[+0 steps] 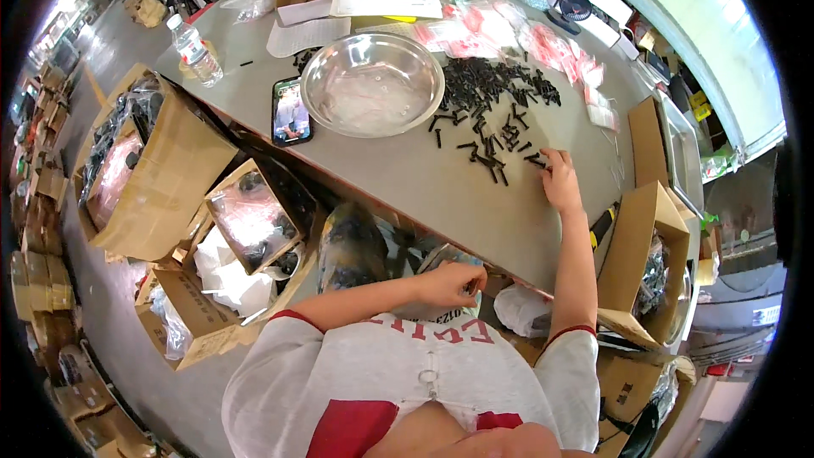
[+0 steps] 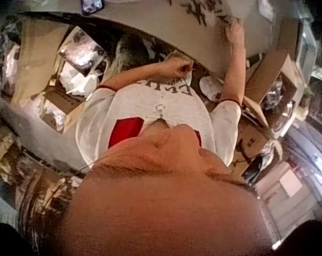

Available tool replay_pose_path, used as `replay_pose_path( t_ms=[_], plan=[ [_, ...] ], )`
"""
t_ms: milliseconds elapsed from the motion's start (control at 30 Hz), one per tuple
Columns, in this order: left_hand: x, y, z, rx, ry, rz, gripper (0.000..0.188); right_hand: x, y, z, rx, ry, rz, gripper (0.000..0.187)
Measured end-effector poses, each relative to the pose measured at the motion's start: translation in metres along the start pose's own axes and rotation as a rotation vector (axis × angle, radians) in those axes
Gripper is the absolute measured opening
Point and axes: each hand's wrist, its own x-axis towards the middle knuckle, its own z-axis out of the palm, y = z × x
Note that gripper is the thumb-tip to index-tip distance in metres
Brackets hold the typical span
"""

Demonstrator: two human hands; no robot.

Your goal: Picking small black parts from a pile on a table and putting them into small plastic bags.

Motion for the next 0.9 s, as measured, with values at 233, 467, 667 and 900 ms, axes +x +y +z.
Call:
replay_pose_path(
  t_ms=[233, 467, 667, 900],
  plan=[
    [-0.01, -0.001, -0.003, -0.291, 0.029, -0.001, 0.028, 0.035, 0.003, 0.011, -0.007, -0.125, -0.184, 0.043],
    [-0.007, -0.015, -0.004, -0.685, 0.082, -0.081, 0.027, 0.04, -0.01, 0.011, 0.058, -0.229, -0.18, 0.041],
    [-0.006, -0.012, -0.009, -1.028, 0.028, -0.36, 0.028, 0.035, -0.007, 0.009, 0.009, -0.215, -0.338, 0.039],
    [0.005, -0.003, -0.015, -1.051, -0.009, -0.545, 0.026, -0.034, -0.041, -0.014, 0.052, -0.369, -0.294, 0.032]
  ],
)
